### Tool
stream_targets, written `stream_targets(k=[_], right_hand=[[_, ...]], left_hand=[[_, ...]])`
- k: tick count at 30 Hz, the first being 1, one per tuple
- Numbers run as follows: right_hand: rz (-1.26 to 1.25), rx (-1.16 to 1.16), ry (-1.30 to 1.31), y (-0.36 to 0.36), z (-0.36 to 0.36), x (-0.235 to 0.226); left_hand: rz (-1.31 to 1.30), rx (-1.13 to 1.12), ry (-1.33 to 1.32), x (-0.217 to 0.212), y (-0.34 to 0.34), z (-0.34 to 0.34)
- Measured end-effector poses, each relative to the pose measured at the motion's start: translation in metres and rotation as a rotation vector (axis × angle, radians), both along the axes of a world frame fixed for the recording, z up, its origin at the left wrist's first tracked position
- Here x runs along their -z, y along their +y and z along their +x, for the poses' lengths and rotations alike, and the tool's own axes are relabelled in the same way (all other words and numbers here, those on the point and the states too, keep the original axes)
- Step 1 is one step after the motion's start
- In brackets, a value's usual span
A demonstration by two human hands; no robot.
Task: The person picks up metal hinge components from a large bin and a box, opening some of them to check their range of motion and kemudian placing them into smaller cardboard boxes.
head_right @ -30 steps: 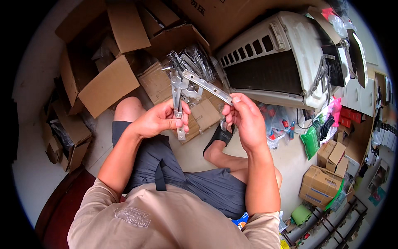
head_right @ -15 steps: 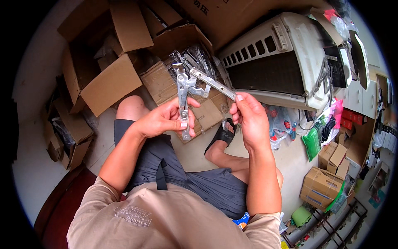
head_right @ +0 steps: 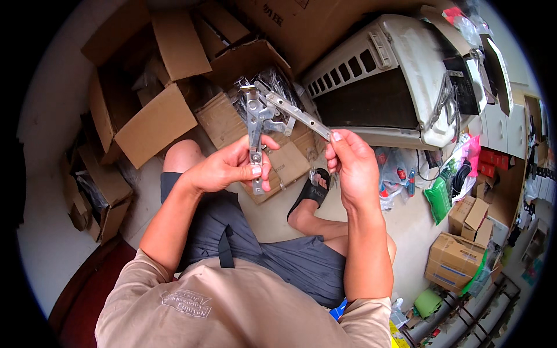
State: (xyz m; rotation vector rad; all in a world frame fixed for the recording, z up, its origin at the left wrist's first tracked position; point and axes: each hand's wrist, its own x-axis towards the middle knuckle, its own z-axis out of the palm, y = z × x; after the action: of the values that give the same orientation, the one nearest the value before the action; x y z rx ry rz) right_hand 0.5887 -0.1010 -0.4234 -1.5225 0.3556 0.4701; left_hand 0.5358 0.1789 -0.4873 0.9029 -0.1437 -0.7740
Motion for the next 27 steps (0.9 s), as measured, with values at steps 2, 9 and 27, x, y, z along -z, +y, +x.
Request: stream_targets(k=[2, 9, 27], right_hand=[[0.005, 0.012, -0.009, -0.002, 0.001, -0.002], [-0.129, -0.038, -0.021, -0.004, 0.006, -0.013], [0.138, 0.239, -0.166, -0.025, 0.019, -0.021]], left_hand=[[0.021, 0.029, -0.012, -0.003, 0.006, 0.002], [0.051, 0.042, 0.049, 0.001, 0.005, -0.001], [-0.067, -0.023, 0.018, -0.027, -0.031, 0.033]])
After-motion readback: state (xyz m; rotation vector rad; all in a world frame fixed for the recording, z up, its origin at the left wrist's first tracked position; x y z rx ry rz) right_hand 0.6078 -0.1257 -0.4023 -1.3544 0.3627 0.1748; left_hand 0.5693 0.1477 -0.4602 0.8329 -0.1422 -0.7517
